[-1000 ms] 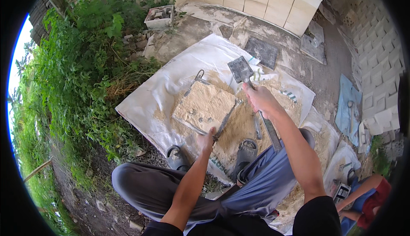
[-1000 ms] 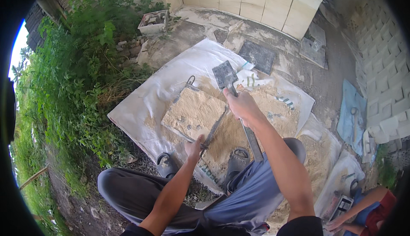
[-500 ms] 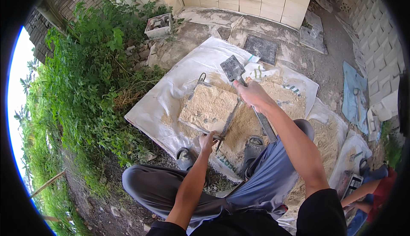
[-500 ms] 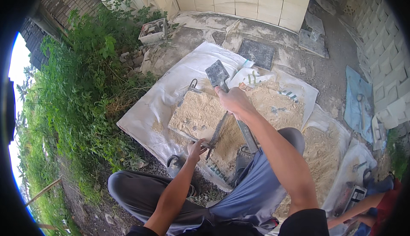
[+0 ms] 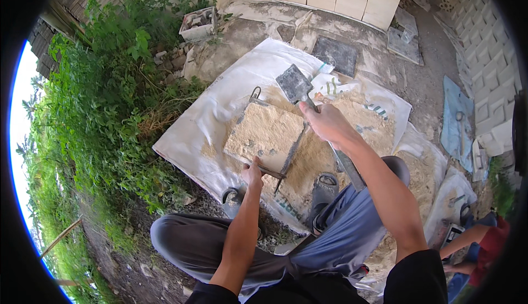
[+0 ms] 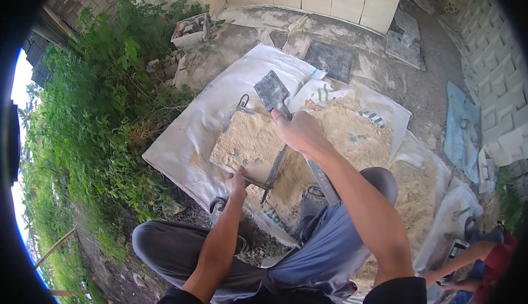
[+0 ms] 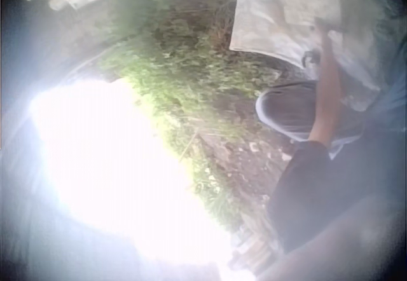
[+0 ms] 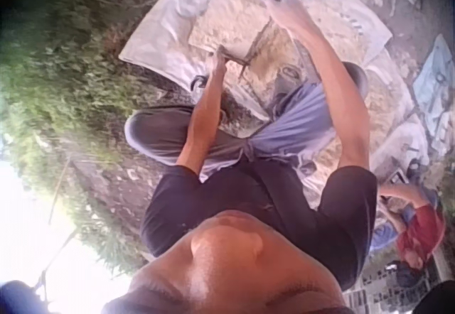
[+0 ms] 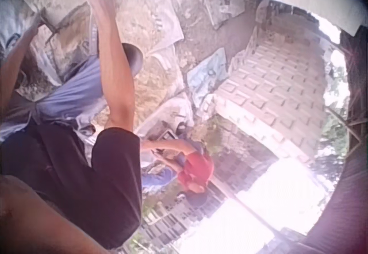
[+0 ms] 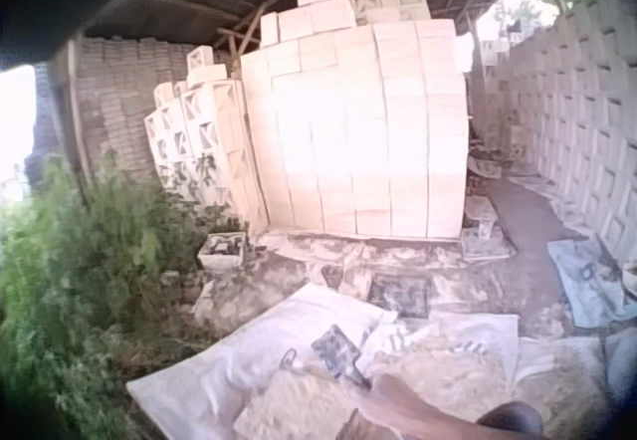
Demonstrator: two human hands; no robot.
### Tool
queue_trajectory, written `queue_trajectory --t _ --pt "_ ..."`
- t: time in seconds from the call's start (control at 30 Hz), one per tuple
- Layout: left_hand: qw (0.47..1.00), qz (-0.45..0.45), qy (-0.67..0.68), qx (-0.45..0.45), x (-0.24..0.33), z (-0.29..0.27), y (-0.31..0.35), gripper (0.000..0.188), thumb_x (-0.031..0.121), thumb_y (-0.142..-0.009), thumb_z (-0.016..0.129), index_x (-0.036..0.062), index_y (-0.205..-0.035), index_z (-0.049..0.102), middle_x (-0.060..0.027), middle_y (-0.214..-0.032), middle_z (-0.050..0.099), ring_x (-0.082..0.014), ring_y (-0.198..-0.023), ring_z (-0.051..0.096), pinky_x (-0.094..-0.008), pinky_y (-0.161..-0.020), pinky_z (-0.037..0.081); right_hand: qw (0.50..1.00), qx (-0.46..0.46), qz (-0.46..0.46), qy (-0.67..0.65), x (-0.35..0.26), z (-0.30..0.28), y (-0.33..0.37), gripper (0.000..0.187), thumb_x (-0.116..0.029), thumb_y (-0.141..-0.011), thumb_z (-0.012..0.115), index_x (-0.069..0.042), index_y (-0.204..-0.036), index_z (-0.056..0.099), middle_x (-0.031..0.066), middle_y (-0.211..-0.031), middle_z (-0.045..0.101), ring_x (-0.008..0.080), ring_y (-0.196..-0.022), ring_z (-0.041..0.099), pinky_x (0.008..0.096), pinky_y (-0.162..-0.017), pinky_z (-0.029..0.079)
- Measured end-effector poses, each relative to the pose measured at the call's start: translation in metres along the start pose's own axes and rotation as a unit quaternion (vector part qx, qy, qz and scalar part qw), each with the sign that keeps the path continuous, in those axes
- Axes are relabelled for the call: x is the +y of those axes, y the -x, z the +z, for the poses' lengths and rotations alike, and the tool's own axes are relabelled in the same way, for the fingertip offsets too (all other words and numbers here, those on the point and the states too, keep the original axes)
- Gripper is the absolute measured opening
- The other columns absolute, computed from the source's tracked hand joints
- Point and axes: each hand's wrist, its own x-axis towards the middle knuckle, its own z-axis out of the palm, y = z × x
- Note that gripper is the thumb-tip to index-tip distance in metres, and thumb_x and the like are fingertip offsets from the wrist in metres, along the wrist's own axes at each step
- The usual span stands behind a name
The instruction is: The person shapes a block of compressed sawdust using a metal scraper and their hands to smooth the edges and surfaces of the material inside a metal frame.
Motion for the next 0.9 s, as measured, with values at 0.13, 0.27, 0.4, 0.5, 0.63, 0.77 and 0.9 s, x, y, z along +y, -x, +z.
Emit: queue_trajectory --t 0.13,0.27,0.4,0.5,0.63,0.77,0.9 --pt "0.999 0.021 -0.03 0.035 -0.006 -0.007 -0.01 0.029 0.024 -0.08 0.072 0.001 -0.093 0.059 -0.0072 -0.08 0.062 -0.0177 -0.06 0.059 -0.033 -0.047 0.054 0.999 -0.044 0.015 0.016 -0.015 -0.007 0.013 0.065 -0.049 -0.09 0.05 0.014 -0.087 0.059 0.0223 -0.077 0.062 0.0286 -0.069 0.062 0.0408 -0.061 0.047" --pt "0.998 0.038 -0.008 0.044 0.0 0.003 0.0 0.031 0.025 -0.08 0.071 -0.0005 -0.093 0.059 -0.007 -0.077 0.061 -0.0178 -0.059 0.059 -0.0331 -0.047 0.054 1.0 0.003 0.024 0.006 0.018 -0.002 -0.007 0.061 -0.049 -0.09 0.05 0.011 -0.082 0.06 0.0195 -0.072 0.062 0.0278 -0.064 0.062 0.0404 -0.06 0.047" --pt "0.997 0.04 -0.064 0.031 0.006 -0.017 -0.028 0.032 0.025 -0.079 0.071 -0.0003 -0.094 0.062 -0.0087 -0.077 0.062 -0.0177 -0.065 0.061 -0.0322 -0.051 0.049 1.0 0.008 0.026 -0.007 0.007 0.008 -0.005 0.05 -0.048 -0.091 0.055 -0.002 -0.069 0.054 0.0008 -0.054 0.041 0.0133 -0.047 0.039 0.0321 -0.045 0.035" --pt "0.983 0.125 -0.102 0.09 -0.002 -0.014 -0.036 0.037 0.024 -0.077 0.072 -0.0038 -0.099 0.061 -0.0134 -0.086 0.066 -0.0204 -0.068 0.062 -0.0357 -0.063 0.048 0.999 -0.014 0.032 0.018 0.007 0.014 -0.005 0.049 -0.047 -0.091 0.054 -0.002 -0.07 0.055 0.002 -0.054 0.044 0.0139 -0.047 0.041 0.033 -0.046 0.035" --pt "0.992 0.047 -0.104 0.054 0.001 0.01 -0.008 0.039 0.027 -0.076 0.073 -0.0016 -0.098 0.059 -0.0117 -0.082 0.063 -0.019 -0.065 0.061 -0.0335 -0.051 0.049 0.992 0.019 -0.065 0.108 0.031 0.019 -0.01 0.048 -0.044 -0.092 0.054 0.0 -0.071 0.056 0.0083 -0.057 0.051 0.0184 -0.051 0.047 0.0374 -0.052 0.038" --pt "0.989 0.054 -0.137 0.029 -0.018 -0.014 0.001 0.049 0.033 -0.073 0.077 -0.001 -0.1 0.055 -0.0098 -0.081 0.06 -0.0172 -0.063 0.057 -0.0299 -0.045 0.048 0.981 0.023 -0.115 0.155 0.027 0.036 -0.013 0.048 -0.042 -0.091 0.054 0.002 -0.072 0.058 0.0112 -0.059 0.054 0.0216 -0.054 0.051 0.0389 -0.056 0.04" --pt "0.992 0.077 -0.102 0.004 -0.049 -0.024 -0.018 0.047 0.032 -0.079 0.074 0.0 -0.105 0.05 -0.011 -0.095 0.057 -0.0204 -0.077 0.062 -0.0336 -0.056 0.057 0.976 0.011 -0.129 0.176 0.005 0.043 -0.004 0.046 -0.042 -0.092 0.053 0.0 -0.073 0.059 0.0107 -0.059 0.054 0.0213 -0.055 0.052 0.0378 -0.057 0.04"
